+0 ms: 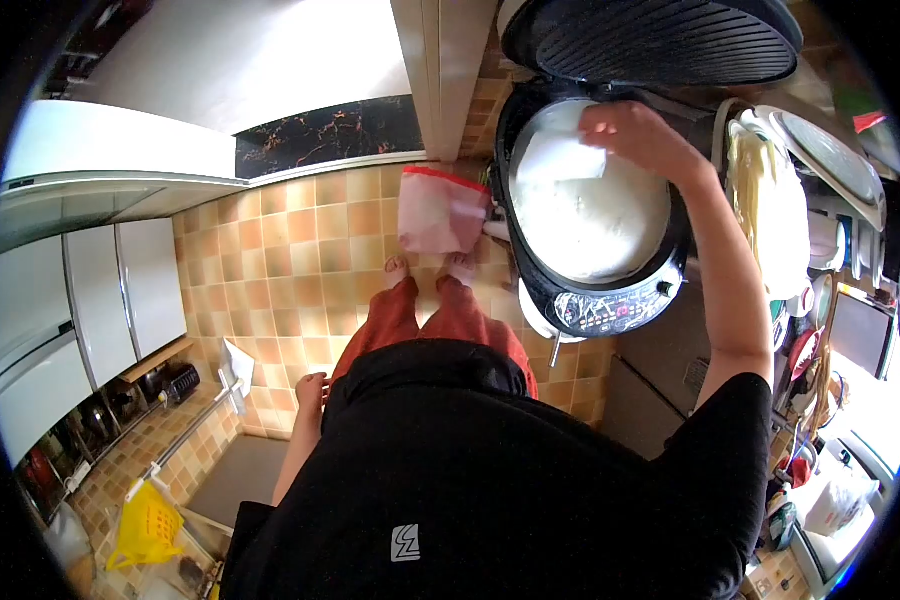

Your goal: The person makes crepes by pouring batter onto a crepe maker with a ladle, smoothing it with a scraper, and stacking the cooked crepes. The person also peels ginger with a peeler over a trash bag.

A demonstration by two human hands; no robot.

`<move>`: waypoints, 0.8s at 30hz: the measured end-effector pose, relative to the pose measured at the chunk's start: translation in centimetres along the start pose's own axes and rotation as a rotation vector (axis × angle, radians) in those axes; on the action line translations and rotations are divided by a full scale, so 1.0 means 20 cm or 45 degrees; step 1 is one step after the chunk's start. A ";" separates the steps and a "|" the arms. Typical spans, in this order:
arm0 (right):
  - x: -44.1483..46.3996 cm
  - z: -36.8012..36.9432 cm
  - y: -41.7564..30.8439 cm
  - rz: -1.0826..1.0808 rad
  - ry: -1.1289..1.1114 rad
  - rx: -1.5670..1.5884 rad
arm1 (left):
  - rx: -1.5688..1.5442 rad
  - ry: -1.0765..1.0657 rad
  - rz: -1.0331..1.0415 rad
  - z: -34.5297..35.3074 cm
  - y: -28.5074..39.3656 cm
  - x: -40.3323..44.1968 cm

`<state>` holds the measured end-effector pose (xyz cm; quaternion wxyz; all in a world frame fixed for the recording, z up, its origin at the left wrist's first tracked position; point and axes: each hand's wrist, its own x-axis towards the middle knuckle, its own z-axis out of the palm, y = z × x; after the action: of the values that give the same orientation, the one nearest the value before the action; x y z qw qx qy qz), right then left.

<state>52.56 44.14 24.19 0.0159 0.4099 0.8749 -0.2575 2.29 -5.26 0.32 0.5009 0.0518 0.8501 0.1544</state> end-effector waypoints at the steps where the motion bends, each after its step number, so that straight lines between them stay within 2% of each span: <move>1: -0.03 -0.01 0.04 0.067 0.092 0.097 | 0.002 0.007 -0.021 0.00 -0.02 0.02; 5: -0.23 -0.08 0.09 0.383 -0.012 0.292 | 0.003 0.015 -0.021 0.01 -0.07 0.07; 7: -0.34 -0.05 0.10 0.494 -0.034 0.483 | 0.081 0.021 0.090 0.01 -0.15 0.16; 11: -0.50 0.14 0.04 0.640 -0.044 0.777 | 0.078 0.049 0.113 0.04 -0.08 0.12; 14: -0.53 0.32 0.04 0.731 0.046 0.827 | 0.135 0.030 0.196 0.03 -0.09 0.20; 20: -0.60 0.35 0.24 0.921 0.652 0.668 | 0.014 -0.063 0.041 0.01 0.22 0.03; 22: -0.60 0.26 0.14 1.011 0.713 0.614 | 0.006 -0.068 0.036 0.01 0.23 0.07; 24: -0.57 0.29 0.08 0.870 0.958 0.430 | -0.013 -0.075 0.035 -0.01 0.23 0.09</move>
<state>60.22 34.24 21.13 -0.2822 0.7322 0.5832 -0.2100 0.99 -0.55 0.29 0.5236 0.0654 0.8335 0.1638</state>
